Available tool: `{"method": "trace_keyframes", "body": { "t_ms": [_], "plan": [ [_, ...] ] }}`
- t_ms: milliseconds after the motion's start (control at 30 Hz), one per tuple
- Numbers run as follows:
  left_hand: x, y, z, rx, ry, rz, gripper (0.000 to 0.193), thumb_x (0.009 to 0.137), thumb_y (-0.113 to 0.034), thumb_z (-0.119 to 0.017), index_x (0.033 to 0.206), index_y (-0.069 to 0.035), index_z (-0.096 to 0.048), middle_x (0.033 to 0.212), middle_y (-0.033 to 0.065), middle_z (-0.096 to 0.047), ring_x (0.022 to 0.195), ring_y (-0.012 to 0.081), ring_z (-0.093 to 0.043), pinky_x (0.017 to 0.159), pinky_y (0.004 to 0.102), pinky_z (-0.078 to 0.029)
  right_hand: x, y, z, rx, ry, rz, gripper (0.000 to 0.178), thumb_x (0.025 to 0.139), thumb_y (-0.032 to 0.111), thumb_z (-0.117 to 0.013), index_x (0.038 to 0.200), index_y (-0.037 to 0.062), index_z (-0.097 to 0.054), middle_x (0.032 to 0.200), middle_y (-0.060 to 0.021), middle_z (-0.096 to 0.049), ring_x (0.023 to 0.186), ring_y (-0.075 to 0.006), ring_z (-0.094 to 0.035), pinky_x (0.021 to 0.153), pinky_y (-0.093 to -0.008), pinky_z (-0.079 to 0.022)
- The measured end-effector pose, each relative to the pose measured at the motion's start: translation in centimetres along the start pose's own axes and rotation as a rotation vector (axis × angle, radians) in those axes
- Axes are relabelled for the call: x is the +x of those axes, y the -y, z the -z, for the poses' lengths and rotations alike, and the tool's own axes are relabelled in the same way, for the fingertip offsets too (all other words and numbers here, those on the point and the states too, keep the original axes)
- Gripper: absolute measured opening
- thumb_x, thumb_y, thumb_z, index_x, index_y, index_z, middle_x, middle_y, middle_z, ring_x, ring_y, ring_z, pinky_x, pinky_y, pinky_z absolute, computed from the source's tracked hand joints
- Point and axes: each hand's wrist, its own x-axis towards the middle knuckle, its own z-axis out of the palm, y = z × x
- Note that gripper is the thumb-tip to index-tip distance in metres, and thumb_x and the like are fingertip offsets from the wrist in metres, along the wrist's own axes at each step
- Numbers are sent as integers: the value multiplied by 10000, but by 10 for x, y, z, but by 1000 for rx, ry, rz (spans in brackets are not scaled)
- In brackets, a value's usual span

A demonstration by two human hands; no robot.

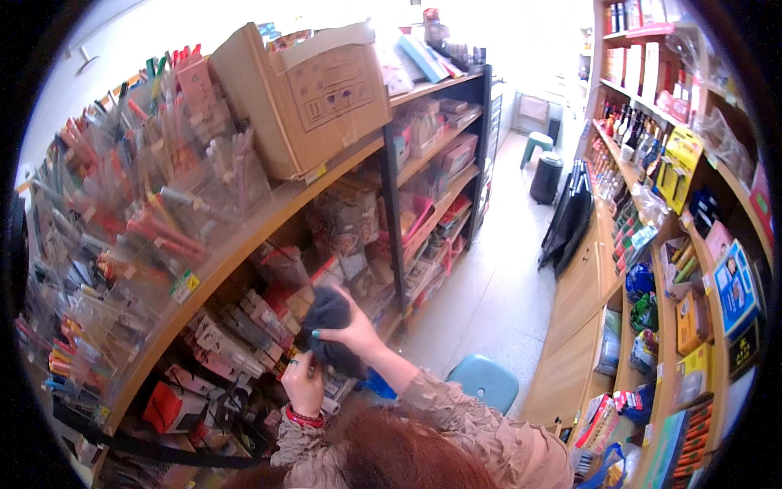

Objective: The person wipes the packaging of various small retail items on a store shelf using a dark cloth. They pick up items such as pink and white boxes, wipe them, and place them back on the shelf. The person also wipes a blue plastic stool on the floor.

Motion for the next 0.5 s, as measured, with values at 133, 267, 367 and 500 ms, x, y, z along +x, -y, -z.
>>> {"method": "trace_keyframes", "body": {
  "t_ms": [133,267,367,500],
  "plan": [
    [0,-9,-16,-45,47,-55,145,759,-43,-601,900,-12,-597,745,129,-563,687,316,-562,594,386,-437,-6,-10,18,-106,-209,5,668,612,-29,-760,1201,40,-452,1057,-39,-548,989,-150,-534,896,-292,-429],
    [0,-13,-25,-86,98,-67,114,768,-60,-592,874,-21,-594,734,127,-559,694,326,-560,593,395,-433,-7,-12,35,-80,-248,-117,617,620,25,-761,1165,18,-472,1058,-56,-559,989,-150,-530,879,-288,-424],
    [0,-17,-29,-91,107,-93,97,771,-63,-591,863,-33,-595,730,127,-562,695,325,-561,592,399,-436,-11,-13,39,9,-347,-148,511,627,11,-741,1081,17,-506,961,-55,-578,888,-153,-562,786,-291,-463],
    [-9,-5,-35,-19,144,-86,108,753,-64,-603,861,-49,-608,755,99,-584,706,289,-577,614,385,-455,-14,-17,44,156,-342,-314,415,658,8,-710,1032,19,-531,907,-66,-595,802,-173,-591,715,-293,-481]
  ]
}}
